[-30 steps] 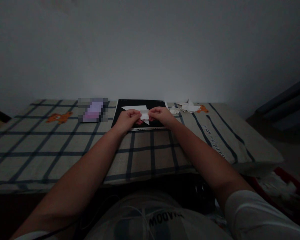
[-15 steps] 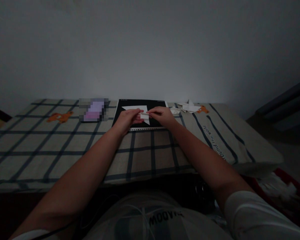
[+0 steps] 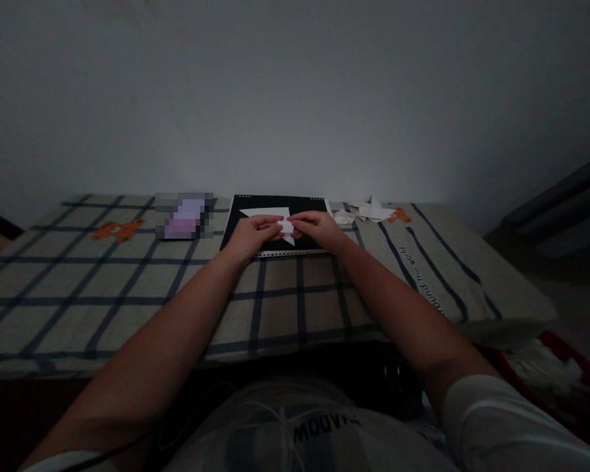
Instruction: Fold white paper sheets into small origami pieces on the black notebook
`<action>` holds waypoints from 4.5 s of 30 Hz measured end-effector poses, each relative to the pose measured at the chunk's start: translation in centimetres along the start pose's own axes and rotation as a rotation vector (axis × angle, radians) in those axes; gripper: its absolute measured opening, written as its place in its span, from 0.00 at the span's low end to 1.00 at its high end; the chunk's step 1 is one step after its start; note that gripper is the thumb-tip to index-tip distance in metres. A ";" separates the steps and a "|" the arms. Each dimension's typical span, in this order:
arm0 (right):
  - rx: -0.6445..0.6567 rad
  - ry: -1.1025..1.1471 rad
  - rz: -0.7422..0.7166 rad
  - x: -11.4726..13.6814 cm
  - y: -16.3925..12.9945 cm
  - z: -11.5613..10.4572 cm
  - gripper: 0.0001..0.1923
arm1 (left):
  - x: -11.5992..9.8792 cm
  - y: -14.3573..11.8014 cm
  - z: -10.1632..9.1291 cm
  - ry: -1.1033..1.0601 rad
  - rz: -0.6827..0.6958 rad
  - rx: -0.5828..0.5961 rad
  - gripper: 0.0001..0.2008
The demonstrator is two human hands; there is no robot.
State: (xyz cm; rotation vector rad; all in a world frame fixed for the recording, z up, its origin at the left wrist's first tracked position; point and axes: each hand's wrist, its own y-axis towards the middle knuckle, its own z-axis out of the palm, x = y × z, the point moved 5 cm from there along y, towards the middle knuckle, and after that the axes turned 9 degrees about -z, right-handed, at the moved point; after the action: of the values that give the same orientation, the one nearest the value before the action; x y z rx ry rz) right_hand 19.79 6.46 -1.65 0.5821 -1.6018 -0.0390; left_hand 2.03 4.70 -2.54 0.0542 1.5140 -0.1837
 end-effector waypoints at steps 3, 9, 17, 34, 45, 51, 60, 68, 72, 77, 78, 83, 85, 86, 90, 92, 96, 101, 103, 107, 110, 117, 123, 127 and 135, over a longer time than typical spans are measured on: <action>0.018 0.011 0.085 -0.7 0.2 0.0 0.09 | 0.0 0.0 -0.1 0.103 0.022 0.000 0.24; 0.052 -0.015 0.162 -0.7 0.2 -0.1 0.04 | -0.2 0.1 -0.1 0.224 0.105 -0.020 0.28; -0.097 0.084 0.219 -0.5 0.2 0.0 0.04 | 0.4 0.4 -0.2 0.127 -0.003 -0.003 0.22; 0.003 0.115 0.236 -0.5 0.0 0.8 0.05 | -0.7 0.1 -0.6 0.330 0.108 -0.106 0.17; 0.031 0.085 0.166 -0.9 0.2 0.4 0.05 | -0.6 0.3 -0.3 0.372 0.141 -0.023 0.15; 0.041 0.060 0.162 -1.0 0.4 0.6 0.05 | -0.4 0.5 -0.5 0.356 0.171 -0.020 0.15; 0.042 0.146 0.169 -1.2 0.5 0.8 0.05 | -0.8 0.5 -0.7 0.379 0.193 -0.022 0.16; 0.080 0.100 0.146 -0.8 0.3 0.9 0.04 | -0.9 -0.2 -0.2 0.343 0.137 0.014 0.15; 0.082 0.041 0.103 -0.8 0.4 0.8 0.04 | -1.0 -0.4 -0.1 0.352 0.140 0.033 0.14; 0.088 -0.020 0.065 -0.9 0.4 0.8 0.05 | -1.2 -0.6 0.0 0.369 0.199 0.055 0.14; 0.080 -0.015 0.059 -0.9 0.5 0.8 0.04 | -1.2 -0.5 0.0 0.371 0.205 0.057 0.14; 0.034 0.065 0.091 -1.0 0.4 0.9 0.05 | -1.3 -0.3 -0.3 0.389 0.248 -0.004 0.14; 0.038 0.137 0.142 -1.0 0.3 1.0 0.07 | -1.5 -0.4 -0.4 0.393 0.268 -0.033 0.14; 0.044 0.166 0.164 -1.0 0.2 1.0 0.07 | -1.6 -0.4 -0.4 0.395 0.270 -0.037 0.15; 0.066 0.148 0.170 -0.6 0.2 0.8 0.06 | -1.6 -0.5 -0.1 0.377 0.252 0.001 0.16; 0.058 0.103 0.145 -0.4 0.3 0.8 0.06 | -1.5 -0.3 -0.1 0.361 0.252 0.011 0.17; 0.021 0.108 0.136 -0.5 0.5 0.9 0.06 | -1.4 0.0 -0.3 0.339 0.275 -0.009 0.17; 0.032 0.111 0.174 -0.4 0.3 0.6 0.07 | -1.3 0.0 -0.4 0.365 0.258 -0.041 0.17; 0.032 0.056 0.167 -0.3 0.3 0.4 0.06 | -1.1 -0.1 -0.2 0.396 0.225 -0.029 0.17; 0.070 -0.004 0.146 -0.3 0.3 0.4 0.03 | -1.2 -0.3 -0.1 0.430 0.219 -0.047 0.18; 0.109 -0.029 0.123 -0.6 0.3 0.6 0.03 | -1.3 -0.4 0.0 0.446 0.240 -0.031 0.18; 0.120 0.015 0.147 -1.0 0.3 1.0 0.04 | -1.4 -0.3 -0.2 0.475 0.295 -0.073 0.16; 0.111 -0.009 0.142 -0.4 0.4 1.0 0.05 | -1.1 -0.1 -0.3 0.417 0.305 -0.112 0.15; 0.103 0.027 0.129 -0.2 0.6 1.1 0.04 | -1.1 0.0 -0.4 0.404 0.299 -0.143 0.15; 0.098 -0.022 0.144 -0.7 0.6 0.7 0.03 | -0.8 0.2 -0.3 0.403 0.212 -0.122 0.15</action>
State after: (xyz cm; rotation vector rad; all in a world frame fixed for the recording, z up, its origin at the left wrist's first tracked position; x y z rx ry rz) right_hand 18.90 6.97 -2.16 0.5419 -1.6705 0.1419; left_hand 1.77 4.97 -1.80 0.1612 1.9046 0.0965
